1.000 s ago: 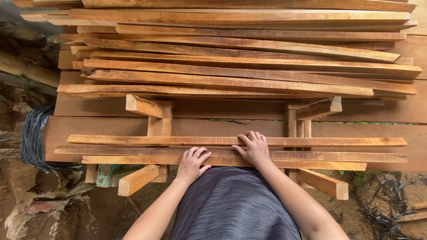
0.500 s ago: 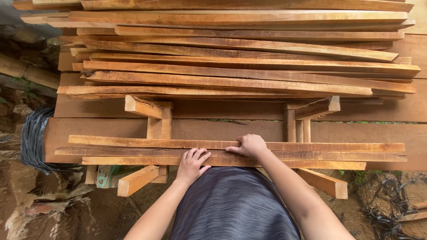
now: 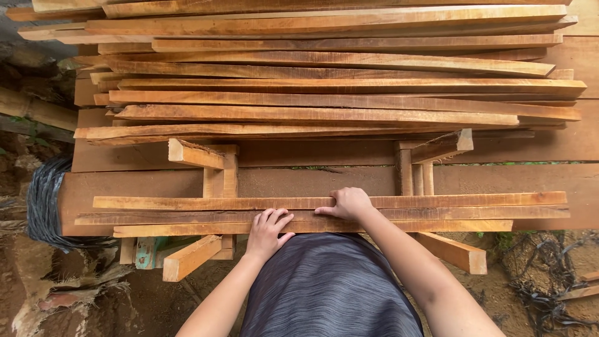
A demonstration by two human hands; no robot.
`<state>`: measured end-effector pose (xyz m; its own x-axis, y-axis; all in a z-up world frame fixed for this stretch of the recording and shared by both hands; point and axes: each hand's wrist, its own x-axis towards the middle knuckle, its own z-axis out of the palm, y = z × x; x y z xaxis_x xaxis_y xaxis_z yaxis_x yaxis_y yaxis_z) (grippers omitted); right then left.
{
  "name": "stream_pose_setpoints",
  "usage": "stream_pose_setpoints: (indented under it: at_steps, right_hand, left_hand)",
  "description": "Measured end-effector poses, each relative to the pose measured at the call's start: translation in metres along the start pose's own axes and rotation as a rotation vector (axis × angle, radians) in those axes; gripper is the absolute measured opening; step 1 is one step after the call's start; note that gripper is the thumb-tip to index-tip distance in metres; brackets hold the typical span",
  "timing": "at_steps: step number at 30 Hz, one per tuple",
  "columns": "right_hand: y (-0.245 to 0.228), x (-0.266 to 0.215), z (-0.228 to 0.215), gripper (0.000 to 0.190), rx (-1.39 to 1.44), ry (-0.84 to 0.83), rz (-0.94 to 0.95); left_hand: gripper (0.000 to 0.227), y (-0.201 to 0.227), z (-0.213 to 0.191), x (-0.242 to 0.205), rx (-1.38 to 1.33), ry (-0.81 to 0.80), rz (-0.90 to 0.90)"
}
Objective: Bundling thin wood planks together with ties and then arranging individual pieces onto wooden supports in a workshop.
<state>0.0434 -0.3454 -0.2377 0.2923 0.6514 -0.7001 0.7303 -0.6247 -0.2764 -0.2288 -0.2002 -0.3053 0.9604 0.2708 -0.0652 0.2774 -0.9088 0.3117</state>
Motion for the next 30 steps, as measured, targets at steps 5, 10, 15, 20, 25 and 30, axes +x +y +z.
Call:
stream_pose_setpoints:
  at_steps: [5, 10, 15, 20, 25, 30]
  right_hand:
    - [-0.003, -0.004, -0.003, 0.078, 0.006, 0.022, -0.004]
    - [-0.001, -0.003, 0.000, 0.077, 0.009, 0.036, -0.011]
    - [0.001, 0.000, 0.005, 0.076, 0.020, 0.031, -0.002]
    - [0.003, 0.004, 0.010, 0.075, 0.035, 0.031, 0.001]
    - [0.001, 0.002, 0.007, 0.075, 0.050, 0.018, 0.006]
    - [0.001, 0.004, 0.007, 0.077, 0.051, 0.000, 0.025]
  left_hand:
    - [0.053, 0.000, 0.000, 0.001, -0.004, -0.006, -0.012]
    - [0.054, 0.000, 0.001, 0.000, -0.021, -0.001, -0.025]
    - [0.053, 0.000, 0.003, -0.001, -0.025, 0.003, -0.032]
    - [0.053, 0.000, 0.003, -0.002, -0.026, 0.015, -0.031]
    - [0.053, 0.001, 0.004, -0.002, -0.029, 0.020, -0.038]
    - [0.054, 0.000, 0.006, -0.002, -0.029, 0.032, -0.040]
